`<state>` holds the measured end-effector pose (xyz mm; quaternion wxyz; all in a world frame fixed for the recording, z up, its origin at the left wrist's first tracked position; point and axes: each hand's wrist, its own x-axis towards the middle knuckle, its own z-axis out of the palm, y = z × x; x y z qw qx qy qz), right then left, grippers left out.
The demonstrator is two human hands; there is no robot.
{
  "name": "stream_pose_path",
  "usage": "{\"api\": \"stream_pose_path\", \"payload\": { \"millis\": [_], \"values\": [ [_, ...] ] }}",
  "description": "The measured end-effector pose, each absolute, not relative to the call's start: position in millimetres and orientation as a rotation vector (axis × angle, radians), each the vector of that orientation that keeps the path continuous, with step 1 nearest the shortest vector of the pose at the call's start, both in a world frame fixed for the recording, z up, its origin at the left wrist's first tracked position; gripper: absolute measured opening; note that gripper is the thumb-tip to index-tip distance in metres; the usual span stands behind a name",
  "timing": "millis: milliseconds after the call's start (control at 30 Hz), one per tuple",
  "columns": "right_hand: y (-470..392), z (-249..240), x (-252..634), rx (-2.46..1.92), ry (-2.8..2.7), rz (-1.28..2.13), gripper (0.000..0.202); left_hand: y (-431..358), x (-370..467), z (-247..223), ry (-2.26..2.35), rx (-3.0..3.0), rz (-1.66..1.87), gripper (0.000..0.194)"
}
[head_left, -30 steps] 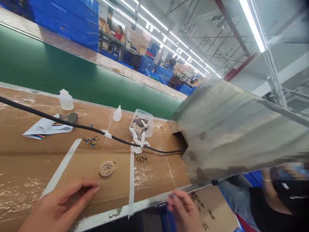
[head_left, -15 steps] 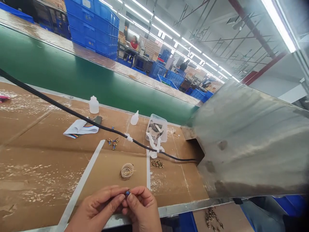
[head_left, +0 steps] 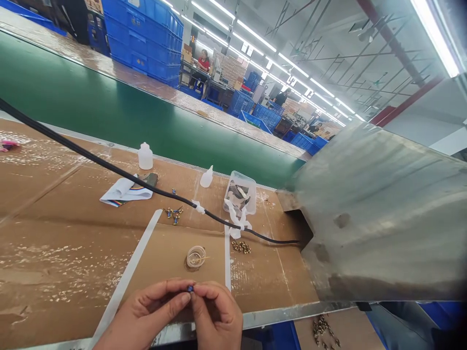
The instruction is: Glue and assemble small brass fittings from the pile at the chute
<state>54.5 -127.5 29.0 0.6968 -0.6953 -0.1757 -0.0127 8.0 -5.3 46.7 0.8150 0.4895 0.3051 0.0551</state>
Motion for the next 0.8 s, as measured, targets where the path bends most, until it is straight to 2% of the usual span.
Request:
{"api": "stream_pose_path", "payload": {
  "millis": [200,400,567,800],
  "values": [
    [-128.3,38.1,53.4,-1.708,-0.57,-0.056,0.025,0.0,6.9,46.8,0.552,1.179,0.194,0.038],
    [-136.7,41.0,75.0,-1.744,-0.365,0.058,0.011,23.4,6.2,30.6,0.541,1.368,0.19,0.039],
    [-134.5,44.1,100.1,-1.736,-0.204,0.229,0.033,35.3,13.9,31.9,0.561,1.528,0.174,0.04],
    [-123.5,51.6,107.4,-1.91,-0.48,0.09,0.016,36.4,17.0,25.1,0.529,1.557,0.169,0.032]
  ]
}}
